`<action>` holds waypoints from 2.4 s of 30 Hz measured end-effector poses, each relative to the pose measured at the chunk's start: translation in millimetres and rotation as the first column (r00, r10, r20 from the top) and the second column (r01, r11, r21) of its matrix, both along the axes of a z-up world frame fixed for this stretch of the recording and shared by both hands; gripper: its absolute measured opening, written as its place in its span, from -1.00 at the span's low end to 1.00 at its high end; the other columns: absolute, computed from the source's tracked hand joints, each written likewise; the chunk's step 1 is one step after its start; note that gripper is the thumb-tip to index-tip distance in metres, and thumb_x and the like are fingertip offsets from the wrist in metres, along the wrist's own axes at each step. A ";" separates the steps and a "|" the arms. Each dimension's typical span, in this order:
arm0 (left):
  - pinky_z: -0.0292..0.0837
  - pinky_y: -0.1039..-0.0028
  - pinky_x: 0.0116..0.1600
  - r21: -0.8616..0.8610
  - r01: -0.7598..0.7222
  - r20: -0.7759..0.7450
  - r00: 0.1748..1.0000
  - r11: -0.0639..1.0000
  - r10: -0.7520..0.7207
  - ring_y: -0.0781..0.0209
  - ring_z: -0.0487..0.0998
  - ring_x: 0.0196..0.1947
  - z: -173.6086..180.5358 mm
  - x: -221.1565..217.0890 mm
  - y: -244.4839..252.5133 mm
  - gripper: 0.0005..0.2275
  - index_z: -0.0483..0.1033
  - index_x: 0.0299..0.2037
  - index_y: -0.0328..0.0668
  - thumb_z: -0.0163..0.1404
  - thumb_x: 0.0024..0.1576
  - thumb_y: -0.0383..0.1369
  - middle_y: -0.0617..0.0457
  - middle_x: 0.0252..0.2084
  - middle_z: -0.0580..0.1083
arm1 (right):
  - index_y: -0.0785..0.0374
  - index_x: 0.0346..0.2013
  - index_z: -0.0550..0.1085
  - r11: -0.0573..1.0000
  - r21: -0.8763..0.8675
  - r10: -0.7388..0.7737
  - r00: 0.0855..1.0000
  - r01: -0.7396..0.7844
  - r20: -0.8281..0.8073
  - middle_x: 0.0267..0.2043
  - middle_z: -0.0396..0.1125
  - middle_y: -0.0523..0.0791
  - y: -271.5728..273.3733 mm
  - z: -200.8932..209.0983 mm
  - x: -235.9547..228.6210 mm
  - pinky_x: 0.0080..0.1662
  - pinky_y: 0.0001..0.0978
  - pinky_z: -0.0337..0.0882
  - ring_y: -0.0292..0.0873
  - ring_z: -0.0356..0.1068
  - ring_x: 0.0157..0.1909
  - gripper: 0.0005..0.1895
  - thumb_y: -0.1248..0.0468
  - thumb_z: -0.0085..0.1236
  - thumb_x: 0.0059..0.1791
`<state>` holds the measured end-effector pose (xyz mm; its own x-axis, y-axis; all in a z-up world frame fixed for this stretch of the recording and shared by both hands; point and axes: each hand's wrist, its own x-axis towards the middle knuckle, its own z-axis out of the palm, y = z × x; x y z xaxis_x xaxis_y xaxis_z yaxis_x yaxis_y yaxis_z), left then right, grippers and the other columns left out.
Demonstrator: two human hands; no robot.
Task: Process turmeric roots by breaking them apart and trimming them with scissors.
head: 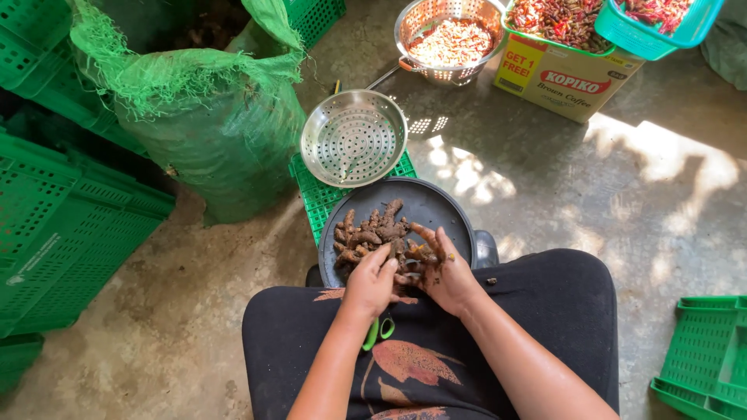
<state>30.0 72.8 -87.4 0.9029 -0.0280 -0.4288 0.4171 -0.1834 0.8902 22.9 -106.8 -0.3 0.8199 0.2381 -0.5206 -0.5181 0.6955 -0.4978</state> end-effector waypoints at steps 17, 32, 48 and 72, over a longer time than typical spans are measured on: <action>0.44 -0.07 0.22 0.405 0.392 -0.059 0.913 0.826 -0.404 -0.29 0.50 0.16 114.3 -29.1 -20.7 -0.53 0.18 0.43 0.16 -0.26 0.29 -0.10 -0.26 0.16 0.49 | -0.08 0.30 0.35 0.986 0.039 0.162 0.987 -0.162 0.004 -0.15 0.34 0.00 6.5 -12.8 -6.6 -0.23 -0.11 0.47 0.03 0.41 -0.22 -0.36 -0.30 -0.31 0.09; 0.49 0.29 -0.20 0.172 0.217 0.130 0.962 0.961 -0.240 0.16 0.51 -0.37 79.0 -20.2 7.5 -0.57 0.24 0.44 0.03 -0.31 0.36 -0.23 0.08 -0.36 0.60 | 0.19 0.16 0.37 0.992 -0.124 -0.014 0.988 0.033 0.153 -0.15 0.41 0.08 -4.2 -18.9 -8.0 -0.12 0.05 0.59 0.21 0.56 -0.18 -0.68 0.28 0.00 0.10; 0.08 0.63 -0.64 -0.494 0.089 -0.084 0.985 0.865 -0.150 0.31 0.21 -0.70 86.5 -42.7 -24.3 -0.48 -0.03 0.50 0.18 -0.26 0.32 -0.46 0.03 -0.58 0.24 | 0.27 -0.04 0.46 0.832 -0.529 0.091 0.898 0.170 0.431 -0.33 0.44 -0.08 3.7 -45.9 -14.2 -0.20 -0.38 0.53 -0.27 0.41 -0.30 -0.62 0.55 0.24 -0.12; 0.39 0.59 -0.56 -0.373 -0.034 0.058 0.997 0.927 0.060 0.27 0.46 -0.66 27.9 -21.7 5.0 -0.87 0.34 0.00 -0.16 -0.05 0.28 -0.45 -0.07 -0.51 0.50 | 0.25 0.05 0.40 0.993 -0.075 0.094 0.995 -0.091 0.036 -0.17 0.43 0.11 8.1 -21.3 -22.7 -0.22 0.02 0.59 0.08 0.54 -0.28 -0.56 0.54 0.12 -0.11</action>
